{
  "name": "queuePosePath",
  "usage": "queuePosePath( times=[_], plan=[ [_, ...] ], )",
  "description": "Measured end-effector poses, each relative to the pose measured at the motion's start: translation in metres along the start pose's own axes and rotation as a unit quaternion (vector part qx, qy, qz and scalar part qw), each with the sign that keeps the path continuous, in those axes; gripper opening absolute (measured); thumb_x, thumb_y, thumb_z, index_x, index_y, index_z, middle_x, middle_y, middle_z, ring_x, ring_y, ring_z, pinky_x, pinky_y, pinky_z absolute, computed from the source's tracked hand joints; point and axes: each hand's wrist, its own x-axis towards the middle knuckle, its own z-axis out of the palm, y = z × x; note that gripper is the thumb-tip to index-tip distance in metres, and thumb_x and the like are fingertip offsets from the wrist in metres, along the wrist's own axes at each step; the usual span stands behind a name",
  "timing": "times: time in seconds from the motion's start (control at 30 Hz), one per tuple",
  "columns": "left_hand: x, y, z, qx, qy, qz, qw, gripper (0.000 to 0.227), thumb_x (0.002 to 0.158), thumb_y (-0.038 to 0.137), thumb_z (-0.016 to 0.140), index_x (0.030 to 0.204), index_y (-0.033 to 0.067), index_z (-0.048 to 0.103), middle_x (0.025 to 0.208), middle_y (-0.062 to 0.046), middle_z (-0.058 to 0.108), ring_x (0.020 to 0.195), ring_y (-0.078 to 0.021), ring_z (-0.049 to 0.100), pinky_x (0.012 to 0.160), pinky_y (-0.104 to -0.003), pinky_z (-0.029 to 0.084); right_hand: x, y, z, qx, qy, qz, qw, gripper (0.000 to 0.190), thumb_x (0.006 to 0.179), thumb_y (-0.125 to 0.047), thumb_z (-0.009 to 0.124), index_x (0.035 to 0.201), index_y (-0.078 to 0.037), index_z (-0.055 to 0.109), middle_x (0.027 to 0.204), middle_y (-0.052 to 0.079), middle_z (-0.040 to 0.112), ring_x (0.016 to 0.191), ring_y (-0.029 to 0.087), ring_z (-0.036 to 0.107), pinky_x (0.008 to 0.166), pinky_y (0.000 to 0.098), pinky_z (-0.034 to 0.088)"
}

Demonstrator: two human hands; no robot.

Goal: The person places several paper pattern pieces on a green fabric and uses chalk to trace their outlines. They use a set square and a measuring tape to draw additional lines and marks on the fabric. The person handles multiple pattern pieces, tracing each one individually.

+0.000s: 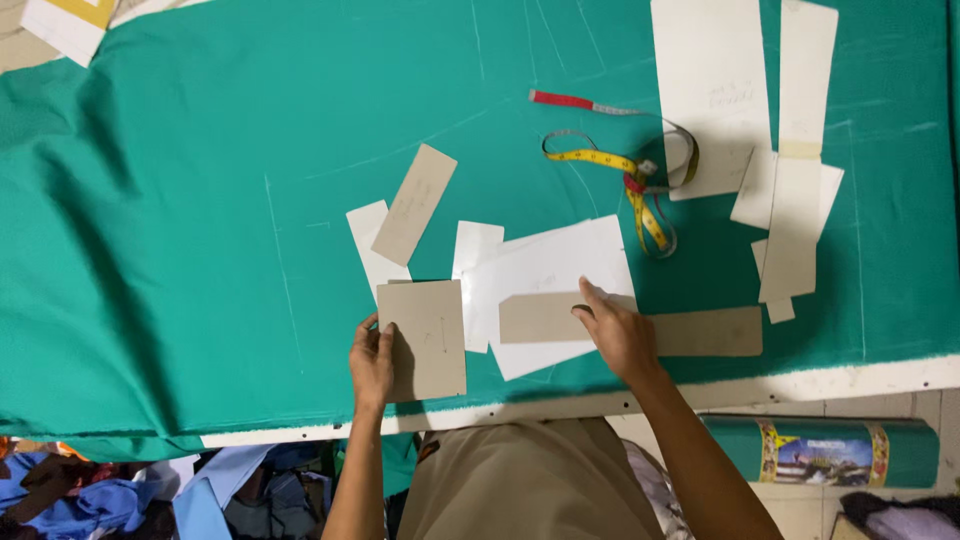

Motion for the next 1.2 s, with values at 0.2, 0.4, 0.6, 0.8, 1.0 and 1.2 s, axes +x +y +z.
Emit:
queuePosePath(
  times=[0.2, 0.4, 0.6, 0.8, 1.0, 1.2],
  plan=[
    [0.008, 0.011, 0.005, 0.119, 0.017, 0.020, 0.993, 0.044, 0.098, 0.018, 0.069, 0.136, -0.0010, 0.061, 0.084, -0.013, 0.065, 0.077, -0.0173, 0.059, 0.073, -0.032, 0.052, 0.035, 0.032, -0.027, 0.015, -0.021, 0.162, 0.987, 0.037, 0.101, -0.038, 0.064, 0.124, -0.011, 0.074, 0.095, 0.016, 0.076, 0.080, 0.031, 0.072, 0.070, 0.0423, 0.056],
    [0.017, 0.002, -0.009, -0.021, 0.018, 0.023, 0.999, 0.040, 0.097, 0.010, 0.069, 0.133, -0.0034, 0.058, 0.097, -0.008, 0.070, 0.087, -0.0128, 0.063, 0.076, -0.026, 0.052, 0.038, 0.108, -0.057, 0.002, 0.052, 0.307, 0.950, 0.044, 0.106, -0.039, 0.063, 0.132, -0.004, 0.067, 0.083, 0.015, 0.071, 0.070, 0.026, 0.069, 0.064, 0.0398, 0.053],
    [0.023, 0.014, -0.024, -0.143, 0.067, -0.014, 0.987, 0.037, 0.100, 0.010, 0.070, 0.133, -0.0004, 0.057, 0.104, -0.006, 0.066, 0.095, -0.0105, 0.064, 0.083, -0.024, 0.053, 0.023, 0.223, -0.086, -0.066, 0.111, 0.376, 0.918, 0.087, 0.094, -0.049, 0.081, 0.150, 0.006, 0.044, 0.106, 0.027, 0.070, 0.094, 0.039, 0.070, 0.076, 0.0483, 0.056],
    [0.028, 0.043, -0.010, -0.169, 0.051, -0.001, 0.984, 0.037, 0.098, 0.009, 0.070, 0.130, -0.0008, 0.056, 0.108, -0.005, 0.070, 0.099, -0.0112, 0.065, 0.086, -0.025, 0.054, 0.029, 0.281, -0.103, -0.075, 0.040, 0.424, 0.902, 0.103, 0.077, -0.050, 0.094, 0.145, 0.008, 0.042, 0.125, 0.033, 0.063, 0.106, 0.046, 0.066, 0.085, 0.0509, 0.053],
    [0.035, 0.028, -0.034, -0.226, 0.137, 0.007, 0.964, 0.035, 0.099, 0.009, 0.067, 0.130, 0.0016, 0.054, 0.109, -0.006, 0.071, 0.101, -0.0131, 0.068, 0.087, -0.027, 0.058, 0.021, 0.273, -0.118, -0.191, 0.125, 0.380, 0.896, 0.076, 0.083, -0.049, 0.099, 0.126, 0.000, 0.060, 0.112, 0.023, 0.072, 0.095, 0.040, 0.069, 0.077, 0.0529, 0.054],
    [0.030, -0.015, -0.052, -0.183, 0.080, -0.018, 0.980, 0.034, 0.106, 0.008, 0.069, 0.136, -0.0042, 0.059, 0.104, -0.010, 0.068, 0.093, -0.0142, 0.062, 0.080, -0.028, 0.052, 0.033, 0.163, -0.095, -0.064, -0.011, 0.353, 0.933, 0.049, 0.096, -0.045, 0.087, 0.120, -0.006, 0.070, 0.099, 0.018, 0.074, 0.087, 0.030, 0.069, 0.077, 0.0461, 0.053]
  ],
)
